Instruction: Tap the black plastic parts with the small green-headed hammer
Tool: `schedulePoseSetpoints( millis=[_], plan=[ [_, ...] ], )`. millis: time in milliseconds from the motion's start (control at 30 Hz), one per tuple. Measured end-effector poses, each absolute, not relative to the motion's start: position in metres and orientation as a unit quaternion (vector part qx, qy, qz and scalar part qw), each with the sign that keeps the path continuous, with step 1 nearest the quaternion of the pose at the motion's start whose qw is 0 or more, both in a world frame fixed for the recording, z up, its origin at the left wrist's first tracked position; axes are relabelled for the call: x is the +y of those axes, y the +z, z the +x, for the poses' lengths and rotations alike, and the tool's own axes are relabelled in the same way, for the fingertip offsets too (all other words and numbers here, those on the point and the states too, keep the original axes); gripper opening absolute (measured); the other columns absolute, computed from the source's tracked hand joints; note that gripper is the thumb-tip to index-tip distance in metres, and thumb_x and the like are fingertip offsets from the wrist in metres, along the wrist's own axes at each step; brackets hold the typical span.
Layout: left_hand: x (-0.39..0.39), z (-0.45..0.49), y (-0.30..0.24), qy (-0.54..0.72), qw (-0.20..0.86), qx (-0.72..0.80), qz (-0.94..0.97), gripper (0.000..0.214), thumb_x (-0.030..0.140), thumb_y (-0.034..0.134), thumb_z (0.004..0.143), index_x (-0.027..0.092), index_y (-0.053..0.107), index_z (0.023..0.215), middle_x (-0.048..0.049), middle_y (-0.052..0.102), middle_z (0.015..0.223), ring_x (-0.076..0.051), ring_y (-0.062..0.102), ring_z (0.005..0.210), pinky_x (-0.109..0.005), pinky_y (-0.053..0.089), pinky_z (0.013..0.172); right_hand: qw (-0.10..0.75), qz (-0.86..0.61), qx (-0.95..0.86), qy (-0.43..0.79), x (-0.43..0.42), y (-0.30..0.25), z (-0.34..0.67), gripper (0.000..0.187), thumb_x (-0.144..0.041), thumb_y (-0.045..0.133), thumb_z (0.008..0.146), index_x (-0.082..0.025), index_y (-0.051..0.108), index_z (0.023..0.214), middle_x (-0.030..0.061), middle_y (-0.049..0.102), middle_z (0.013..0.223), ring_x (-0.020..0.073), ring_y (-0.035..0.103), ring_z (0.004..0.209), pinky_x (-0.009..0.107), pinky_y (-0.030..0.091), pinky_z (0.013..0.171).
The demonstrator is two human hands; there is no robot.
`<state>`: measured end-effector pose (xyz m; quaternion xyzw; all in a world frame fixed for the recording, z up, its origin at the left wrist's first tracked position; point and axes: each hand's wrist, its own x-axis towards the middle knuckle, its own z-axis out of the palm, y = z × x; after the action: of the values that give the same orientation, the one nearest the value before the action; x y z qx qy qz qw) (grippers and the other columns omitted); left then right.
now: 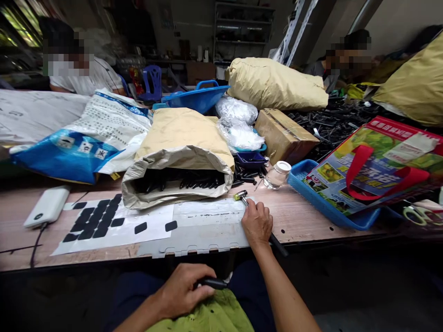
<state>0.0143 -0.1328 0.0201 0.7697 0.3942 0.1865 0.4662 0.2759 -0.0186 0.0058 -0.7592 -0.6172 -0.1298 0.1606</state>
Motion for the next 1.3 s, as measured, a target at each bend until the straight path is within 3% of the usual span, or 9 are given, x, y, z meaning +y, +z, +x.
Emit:
schedulePoseSetpoints(
  millis=[133,300,500,600,700,800,933,1167,1300],
  plan=[
    [-0.142,0.021,-0.026,0.055,0.466,0.531,0.705,0.027,0.036,0.065,0.086,0.028,0.074,0.111,-0.0026,0.077,0.1,-0.025,0.069,0.095,-0.032,0.049,0.081,0.159,-0.757,-0.62,-0.133,-0.018,0.005,0.276,0.031,-0.025,0.058,0.096,-0.025,0.066,0.126,0.0063,0.061,0.099,0.0203,0.048,0.088,0.032,0.026,0.07],
    [-0.128,0.022,-0.023,-0.029,0.437,0.537,0.721,0.055,0.038,0.063,0.085,0.022,0.063,0.138,-0.013,0.073,0.122,-0.035,0.065,0.117,-0.044,0.048,0.096,0.158,-0.756,-0.62,-0.136,-0.018,0.006,0.277,0.032,-0.025,0.058,0.096,-0.025,0.066,0.126,0.0066,0.061,0.098,0.0206,0.048,0.088,0.033,0.026,0.07],
    [-0.078,0.012,0.048,0.103,0.483,0.493,0.717,0.03,0.047,0.061,0.089,0.022,0.077,0.094,-0.0025,0.074,0.078,-0.02,0.066,0.071,-0.028,0.044,0.063,0.153,-0.76,-0.618,-0.132,-0.018,0.006,0.276,0.032,-0.026,0.058,0.096,-0.025,0.066,0.127,0.0066,0.061,0.098,0.0205,0.049,0.088,0.032,0.027,0.07],
    [-0.018,-0.016,0.067,0.233,0.315,0.634,0.667,0.037,0.046,0.053,0.094,0.018,0.074,0.081,-0.0051,0.072,0.075,-0.019,0.064,0.07,-0.028,0.044,0.064,0.157,-0.762,-0.615,-0.127,-0.018,0.007,0.276,0.032,-0.025,0.059,0.095,-0.025,0.066,0.126,0.0067,0.061,0.098,0.0204,0.049,0.088,0.032,0.027,0.07],
    [0.038,-0.047,0.069,0.253,0.106,0.785,0.556,0.03,0.041,0.059,0.091,0.017,0.074,0.1,-0.0124,0.075,0.095,-0.027,0.069,0.088,-0.034,0.049,0.074,0.159,-0.761,-0.617,-0.127,-0.018,0.006,0.276,0.032,-0.025,0.058,0.096,-0.025,0.066,0.127,0.0067,0.061,0.098,0.0205,0.049,0.089,0.033,0.027,0.07],
    [0.073,-0.065,0.062,0.195,0.066,0.857,0.472,0.032,0.038,0.065,0.088,0.015,0.074,0.108,-0.0211,0.074,0.109,-0.036,0.071,0.099,-0.042,0.053,0.079,0.154,-0.76,-0.618,-0.129,-0.017,0.005,0.276,0.032,-0.025,0.057,0.096,-0.026,0.065,0.127,0.0064,0.061,0.099,0.021,0.049,0.09,0.033,0.027,0.07],
    [0.089,-0.071,0.053,0.165,0.095,0.872,0.451,0.028,0.036,0.072,0.081,0.011,0.076,0.092,-0.0265,0.073,0.099,-0.041,0.072,0.095,-0.046,0.055,0.075,0.152,-0.762,-0.618,-0.122,-0.018,0.006,0.276,0.032,-0.025,0.058,0.096,-0.026,0.064,0.127,0.0065,0.061,0.1,0.0213,0.05,0.091,0.032,0.027,0.071],
    [0.046,-0.054,0.056,0.283,0.03,0.779,0.559,0.027,0.045,0.061,0.09,0.02,0.07,0.098,-0.0105,0.072,0.101,-0.028,0.069,0.092,-0.036,0.051,0.078,0.147,-0.766,-0.615,-0.118,-0.019,0.007,0.275,0.032,-0.026,0.056,0.097,-0.027,0.064,0.128,0.0061,0.061,0.1,0.0223,0.049,0.093,0.033,0.026,0.072],
    [0.002,-0.025,0.05,0.276,0.132,0.589,0.748,0.016,0.04,0.064,0.089,0.024,0.066,0.092,0.0002,0.069,0.093,-0.016,0.063,0.075,-0.028,0.046,0.071,0.144,-0.768,-0.613,-0.117,-0.019,0.007,0.275,0.032,-0.026,0.056,0.097,-0.026,0.064,0.128,0.0062,0.061,0.101,0.022,0.049,0.093,0.033,0.026,0.072]
  ],
)
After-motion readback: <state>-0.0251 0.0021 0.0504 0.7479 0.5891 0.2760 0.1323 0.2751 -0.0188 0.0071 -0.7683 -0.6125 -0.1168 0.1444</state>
